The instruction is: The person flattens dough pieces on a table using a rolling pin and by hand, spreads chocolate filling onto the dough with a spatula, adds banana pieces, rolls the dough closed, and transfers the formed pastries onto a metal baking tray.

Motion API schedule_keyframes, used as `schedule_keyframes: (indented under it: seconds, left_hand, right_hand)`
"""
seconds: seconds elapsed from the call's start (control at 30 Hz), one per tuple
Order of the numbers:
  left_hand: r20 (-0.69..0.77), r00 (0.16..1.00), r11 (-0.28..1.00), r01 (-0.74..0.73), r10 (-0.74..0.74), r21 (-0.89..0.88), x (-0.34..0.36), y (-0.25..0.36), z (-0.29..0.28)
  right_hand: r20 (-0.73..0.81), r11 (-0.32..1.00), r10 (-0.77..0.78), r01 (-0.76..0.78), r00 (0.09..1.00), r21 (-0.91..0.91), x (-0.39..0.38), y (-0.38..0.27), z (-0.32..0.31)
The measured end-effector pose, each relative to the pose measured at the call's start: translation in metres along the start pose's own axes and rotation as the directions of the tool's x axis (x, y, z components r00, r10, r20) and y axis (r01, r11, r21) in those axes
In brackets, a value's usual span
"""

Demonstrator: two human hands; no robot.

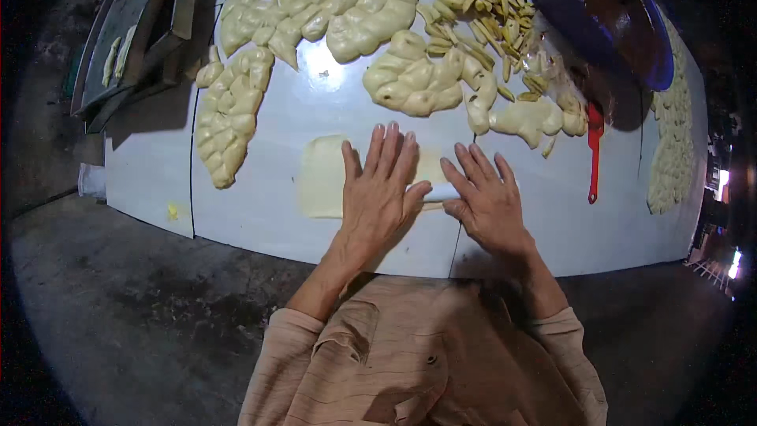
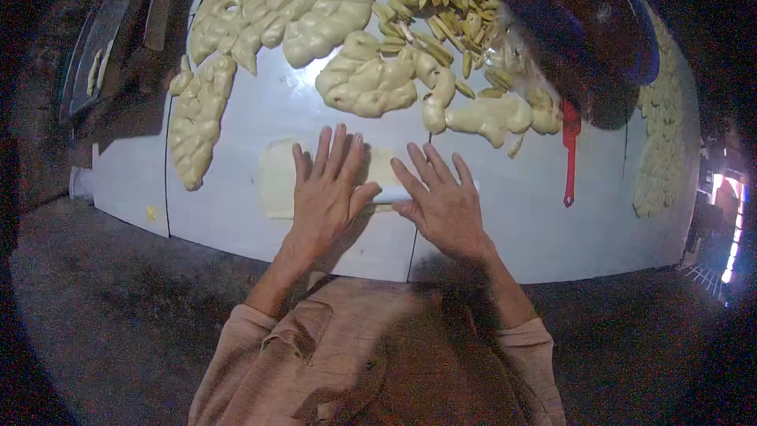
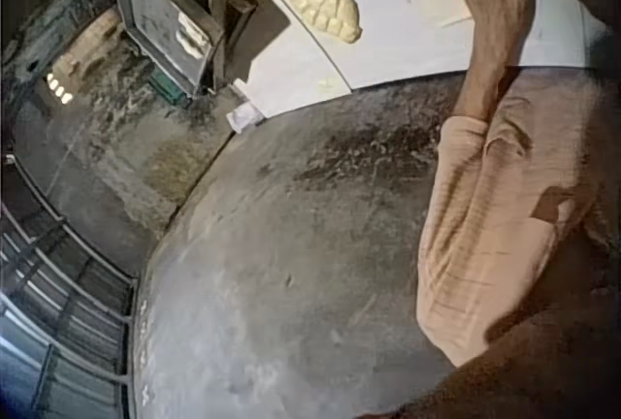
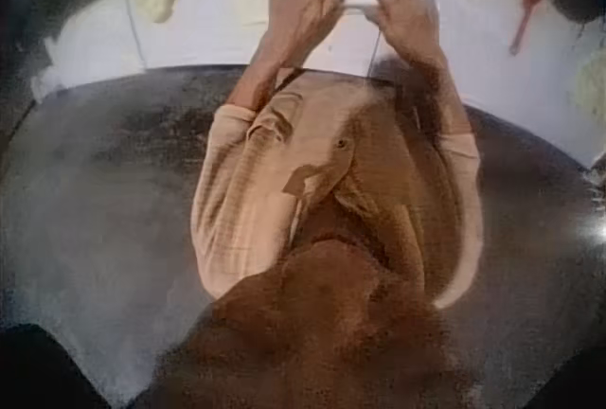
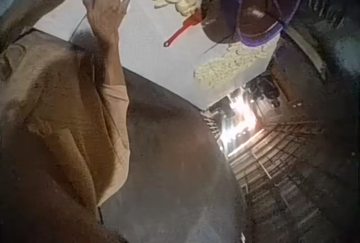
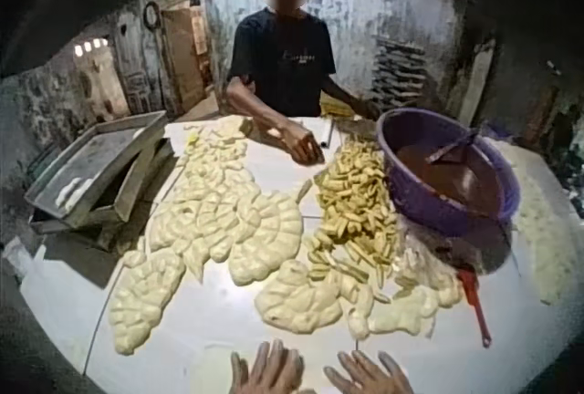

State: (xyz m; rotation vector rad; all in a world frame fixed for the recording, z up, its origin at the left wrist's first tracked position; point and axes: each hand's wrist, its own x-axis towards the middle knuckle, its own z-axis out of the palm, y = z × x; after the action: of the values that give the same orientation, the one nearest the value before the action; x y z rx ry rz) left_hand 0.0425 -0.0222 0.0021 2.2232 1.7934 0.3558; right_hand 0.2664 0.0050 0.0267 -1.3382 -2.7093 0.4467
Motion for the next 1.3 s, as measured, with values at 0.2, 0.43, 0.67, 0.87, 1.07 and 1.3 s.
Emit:
schedule_keyframes:
  seconds: [0.2, 0.43, 0.67, 0.87, 1.07, 1.3]
  left_hand:
    - [0.044, 0.999, 0.998, 0.013, -0.01, -0.066, -0.065, 0.03, -0.001]
    - [0.0, 0.997, 0.997, 0.075, -0.075, -0.004, -0.085, 0.043, -0.005]
    - [-0.01, 0.99, 0.989, 0.144, -0.144, 0.016, -0.038, 0.021, -0.001]
    - [-0.123, 0.972, 0.977, 0.206, -0.199, 0.046, 0.026, -0.01, -0.004]
    - [-0.22, 0.948, 0.971, 0.239, -0.231, 0.009, 0.099, -0.031, -0.003]
    - [-0.488, 0.872, 0.991, 0.034, 0.033, 0.128, 0.146, -0.046, -0.001]
  right_hand:
    - [-0.08, 0.999, 0.016, -0.02, 0.997, -0.048, -0.065, -0.025, 0.03]
    - [-0.151, 1.0, -0.025, 0.027, 0.988, 0.012, -0.062, -0.019, 0.032]
    - [-0.138, 0.993, 0.061, -0.075, 0.988, -0.095, -0.014, -0.013, 0.016]
    - [-0.143, 0.951, 0.275, -0.291, 0.951, -0.104, 0.044, -0.003, 0.023]
    - [-0.336, 0.911, 0.318, -0.384, 0.886, -0.15, 0.089, 0.024, 0.021]
    - [-0.217, 0.98, -0.183, 0.195, 0.959, 0.038, 0.064, 0.032, -0.004]
